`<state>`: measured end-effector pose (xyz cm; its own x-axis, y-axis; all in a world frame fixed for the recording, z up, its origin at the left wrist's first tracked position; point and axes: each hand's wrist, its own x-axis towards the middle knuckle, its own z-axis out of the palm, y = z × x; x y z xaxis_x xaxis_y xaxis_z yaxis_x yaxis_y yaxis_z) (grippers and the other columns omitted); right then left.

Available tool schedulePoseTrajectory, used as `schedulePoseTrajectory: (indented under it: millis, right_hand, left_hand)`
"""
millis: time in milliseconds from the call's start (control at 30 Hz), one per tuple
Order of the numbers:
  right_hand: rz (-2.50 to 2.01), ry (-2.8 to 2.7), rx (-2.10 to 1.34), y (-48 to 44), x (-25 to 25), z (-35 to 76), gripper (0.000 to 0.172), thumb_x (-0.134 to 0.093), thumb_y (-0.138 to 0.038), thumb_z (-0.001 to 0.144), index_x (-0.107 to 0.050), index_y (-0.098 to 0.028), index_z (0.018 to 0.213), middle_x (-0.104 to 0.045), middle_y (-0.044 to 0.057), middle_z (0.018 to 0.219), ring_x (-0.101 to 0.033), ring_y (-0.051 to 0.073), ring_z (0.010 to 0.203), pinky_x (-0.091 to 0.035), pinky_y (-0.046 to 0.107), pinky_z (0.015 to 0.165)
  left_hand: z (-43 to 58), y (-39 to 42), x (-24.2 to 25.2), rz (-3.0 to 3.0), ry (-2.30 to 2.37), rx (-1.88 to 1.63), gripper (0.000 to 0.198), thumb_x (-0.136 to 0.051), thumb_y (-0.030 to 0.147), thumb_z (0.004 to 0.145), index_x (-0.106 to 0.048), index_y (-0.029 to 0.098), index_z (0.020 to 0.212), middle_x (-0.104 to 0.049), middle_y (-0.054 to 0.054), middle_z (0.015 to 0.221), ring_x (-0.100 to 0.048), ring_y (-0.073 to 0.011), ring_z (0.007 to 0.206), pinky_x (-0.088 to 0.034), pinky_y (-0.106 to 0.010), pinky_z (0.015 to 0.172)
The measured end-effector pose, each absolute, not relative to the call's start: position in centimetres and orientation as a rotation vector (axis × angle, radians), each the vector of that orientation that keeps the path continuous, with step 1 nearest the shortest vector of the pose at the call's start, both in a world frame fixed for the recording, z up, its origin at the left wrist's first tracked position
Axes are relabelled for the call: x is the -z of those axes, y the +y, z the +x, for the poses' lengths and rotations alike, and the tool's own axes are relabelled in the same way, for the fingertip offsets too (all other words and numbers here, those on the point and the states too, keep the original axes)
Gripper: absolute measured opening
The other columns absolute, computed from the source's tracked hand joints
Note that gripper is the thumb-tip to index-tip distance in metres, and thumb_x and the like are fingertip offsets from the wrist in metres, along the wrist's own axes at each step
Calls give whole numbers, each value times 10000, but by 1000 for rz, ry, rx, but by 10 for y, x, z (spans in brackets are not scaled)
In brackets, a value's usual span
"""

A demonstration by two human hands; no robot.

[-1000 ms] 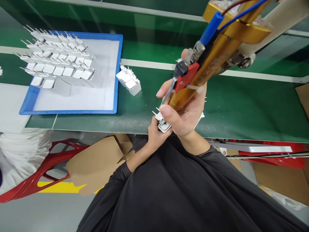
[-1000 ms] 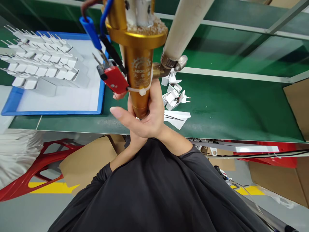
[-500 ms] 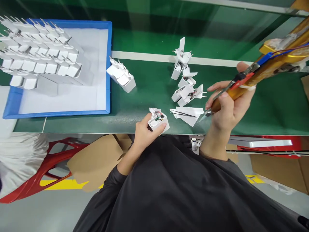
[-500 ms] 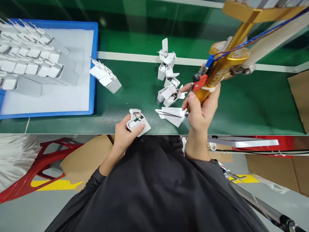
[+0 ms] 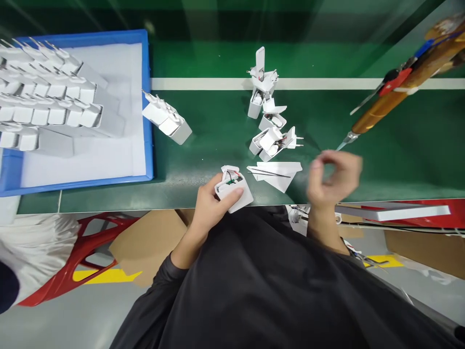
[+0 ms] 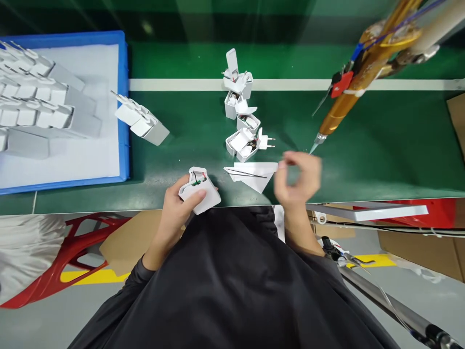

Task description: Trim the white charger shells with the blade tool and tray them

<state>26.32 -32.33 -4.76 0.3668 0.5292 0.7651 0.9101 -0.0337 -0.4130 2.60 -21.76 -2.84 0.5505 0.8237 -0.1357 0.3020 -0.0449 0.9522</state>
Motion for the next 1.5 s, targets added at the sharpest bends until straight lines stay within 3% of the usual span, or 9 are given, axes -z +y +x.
schedulePoseTrajectory:
  millis: [100,333,467,567,633,800,1000,1300,1500]
  right_hand:
    - [-1828,-1625,145,-325,59,243,206,-605,-188,879,-614,-226,1082,-652,34,922,-605,187,833,-465,333,730]
    - [-1874,-1738,-156,-321,68,252,153,-562,-221,923,-652,-208,1046,-678,58,980,-599,216,916,-436,364,778]
    - [-1687,-1544,-244,-328,59,255,184,-606,-204,903,-605,-219,1086,-667,47,970,-636,177,879,-521,333,780]
    - [-1455,-1437,-384,-333,48,244,350,-581,-162,913,-495,-252,1240,-621,24,983,-637,93,655,-548,240,575]
    - [-1282,-1465,-523,-332,40,230,273,-524,-150,942,-528,-259,1191,-591,15,1010,-632,55,573,-543,192,502]
    - [-896,-1290,-960,-322,28,199,261,-467,-180,970,-546,-235,1212,-499,50,1086,-706,114,725,-621,238,575]
    - [-1152,-1552,-227,-316,25,189,257,-597,-142,897,-627,-171,1151,-644,33,823,-662,125,698,-564,238,598]
    - [-1214,-1802,117,-311,24,183,368,-591,-123,891,-565,-182,1253,-671,10,753,-620,120,620,-520,248,571]
    - [-1237,-1855,211,-308,28,181,290,-578,-143,905,-588,-198,1189,-664,2,745,-600,102,612,-491,234,550]
  left_hand:
    - [28,-216,27,1605,966,-526,297,-669,446,803,-684,213,987,-694,-24,738,-641,-163,654,-534,-264,591]
    - [31,-216,24,1750,1013,-506,284,-674,453,784,-659,207,925,-632,19,664,-562,-117,588,-461,-227,572]
    - [33,-219,21,1870,1112,-561,269,-683,415,761,-658,207,930,-597,50,630,-493,-84,536,-404,-201,544]
    - [36,-221,22,1974,1151,-601,274,-683,415,754,-653,196,917,-606,47,626,-509,-83,525,-403,-195,545]
    - [37,-221,23,2057,1158,-635,283,-681,421,757,-645,194,924,-638,36,655,-556,-93,547,-420,-194,564]
    - [37,-222,28,2206,1176,-711,311,-674,440,780,-621,195,964,-674,22,679,-615,-110,552,-426,-194,562]
    - [34,-223,31,2344,1175,-771,284,-656,422,796,-602,183,940,-643,16,613,-606,-123,502,-378,-208,507]
    - [32,-225,33,2372,1185,-735,350,-661,482,800,-604,177,962,-650,3,616,-609,-137,508,-356,-218,504]
    - [31,-227,34,2380,1155,-747,353,-642,498,821,-603,170,944,-632,4,595,-585,-129,481,-339,-223,494]
